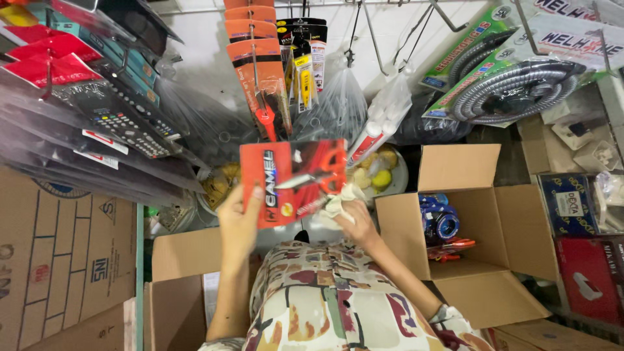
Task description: The person wipes scissors, an electronic device, and a flashlight with a cloth, taking items out of boxes and placing them on hooks or back into boxes.
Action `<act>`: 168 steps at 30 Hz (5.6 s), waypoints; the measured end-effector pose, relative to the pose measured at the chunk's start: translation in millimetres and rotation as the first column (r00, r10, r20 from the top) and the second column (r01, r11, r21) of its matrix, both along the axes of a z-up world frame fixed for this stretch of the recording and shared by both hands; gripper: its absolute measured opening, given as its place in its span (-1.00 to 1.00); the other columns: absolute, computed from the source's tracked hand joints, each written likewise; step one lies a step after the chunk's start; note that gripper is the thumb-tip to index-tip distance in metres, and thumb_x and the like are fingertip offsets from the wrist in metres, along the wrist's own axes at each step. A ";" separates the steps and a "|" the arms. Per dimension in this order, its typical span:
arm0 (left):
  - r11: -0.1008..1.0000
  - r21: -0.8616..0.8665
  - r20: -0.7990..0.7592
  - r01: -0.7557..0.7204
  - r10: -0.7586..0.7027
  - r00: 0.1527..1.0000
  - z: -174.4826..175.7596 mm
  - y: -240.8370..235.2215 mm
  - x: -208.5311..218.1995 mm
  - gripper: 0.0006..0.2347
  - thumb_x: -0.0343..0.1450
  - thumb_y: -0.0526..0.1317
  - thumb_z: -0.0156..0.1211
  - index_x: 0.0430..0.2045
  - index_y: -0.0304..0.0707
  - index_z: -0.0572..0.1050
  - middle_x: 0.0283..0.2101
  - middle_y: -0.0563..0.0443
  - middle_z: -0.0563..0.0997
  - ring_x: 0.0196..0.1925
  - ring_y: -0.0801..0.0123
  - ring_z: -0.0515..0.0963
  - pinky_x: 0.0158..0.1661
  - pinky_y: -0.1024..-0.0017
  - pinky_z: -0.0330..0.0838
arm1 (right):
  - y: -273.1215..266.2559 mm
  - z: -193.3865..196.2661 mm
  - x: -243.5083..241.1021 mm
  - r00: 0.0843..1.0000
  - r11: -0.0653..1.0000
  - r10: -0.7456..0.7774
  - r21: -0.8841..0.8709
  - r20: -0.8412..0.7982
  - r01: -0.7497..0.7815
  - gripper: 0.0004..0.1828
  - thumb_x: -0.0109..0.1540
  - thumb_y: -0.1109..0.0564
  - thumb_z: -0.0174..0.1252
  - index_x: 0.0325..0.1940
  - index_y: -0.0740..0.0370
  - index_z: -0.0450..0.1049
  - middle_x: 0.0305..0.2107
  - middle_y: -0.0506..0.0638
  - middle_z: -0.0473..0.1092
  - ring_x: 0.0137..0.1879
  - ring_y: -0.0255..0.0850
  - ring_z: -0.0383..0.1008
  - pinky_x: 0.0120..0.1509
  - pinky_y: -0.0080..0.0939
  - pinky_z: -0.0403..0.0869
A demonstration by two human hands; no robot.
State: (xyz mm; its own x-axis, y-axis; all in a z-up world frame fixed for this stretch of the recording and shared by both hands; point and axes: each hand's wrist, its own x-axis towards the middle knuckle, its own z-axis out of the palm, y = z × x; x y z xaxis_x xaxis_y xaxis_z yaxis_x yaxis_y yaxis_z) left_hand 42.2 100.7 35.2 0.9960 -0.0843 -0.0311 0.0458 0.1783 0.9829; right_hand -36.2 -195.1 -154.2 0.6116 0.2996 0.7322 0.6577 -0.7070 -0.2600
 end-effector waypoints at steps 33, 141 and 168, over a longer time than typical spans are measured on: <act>0.588 0.627 0.142 0.511 -0.731 0.667 73.0 -99.3 70.8 -0.78 0.45 -0.19 0.21 -0.14 -0.32 0.62 -0.51 -0.21 0.62 -0.53 0.23 0.59 -0.43 0.35 0.45 | -167.2 -4.5 1.5 0.739 0.728 -0.124 0.446 -0.662 0.521 -0.35 0.12 0.10 0.28 0.30 0.29 0.42 0.14 0.18 0.46 0.24 0.00 0.47 0.34 -0.11 0.39; 0.824 -0.271 0.411 -0.498 0.567 0.714 98.3 85.6 169.7 -0.87 0.40 -0.37 0.41 -0.34 -0.40 0.54 -0.34 0.12 0.62 -0.31 0.62 0.55 -0.22 0.58 0.47 | 238.8 224.5 262.3 0.961 0.384 0.246 0.923 -0.130 0.027 -0.83 0.28 0.17 0.33 -0.21 0.33 0.51 -0.35 -0.15 0.45 -0.26 -0.44 0.39 -0.14 -0.37 0.39; 0.919 0.052 0.644 -0.392 0.269 0.716 92.5 92.6 226.7 -0.52 0.52 -0.18 0.29 0.35 -0.24 0.30 0.29 -0.30 0.53 0.33 0.02 0.53 0.28 0.21 0.36 | 198.8 264.9 260.3 0.957 0.109 0.048 0.951 0.285 -0.289 -0.64 0.42 0.00 -0.05 0.13 0.33 0.33 -0.15 0.13 0.40 -0.11 -0.11 0.52 -0.09 -0.08 0.56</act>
State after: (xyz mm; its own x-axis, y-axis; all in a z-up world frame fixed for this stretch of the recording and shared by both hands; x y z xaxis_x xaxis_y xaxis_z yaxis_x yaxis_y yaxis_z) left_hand 268.9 193.3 127.7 0.7642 0.1991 0.6135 -0.6049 -0.1089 0.7888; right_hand 224.1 3.7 110.7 0.5098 -0.6650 0.5458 0.8298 0.2127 -0.5159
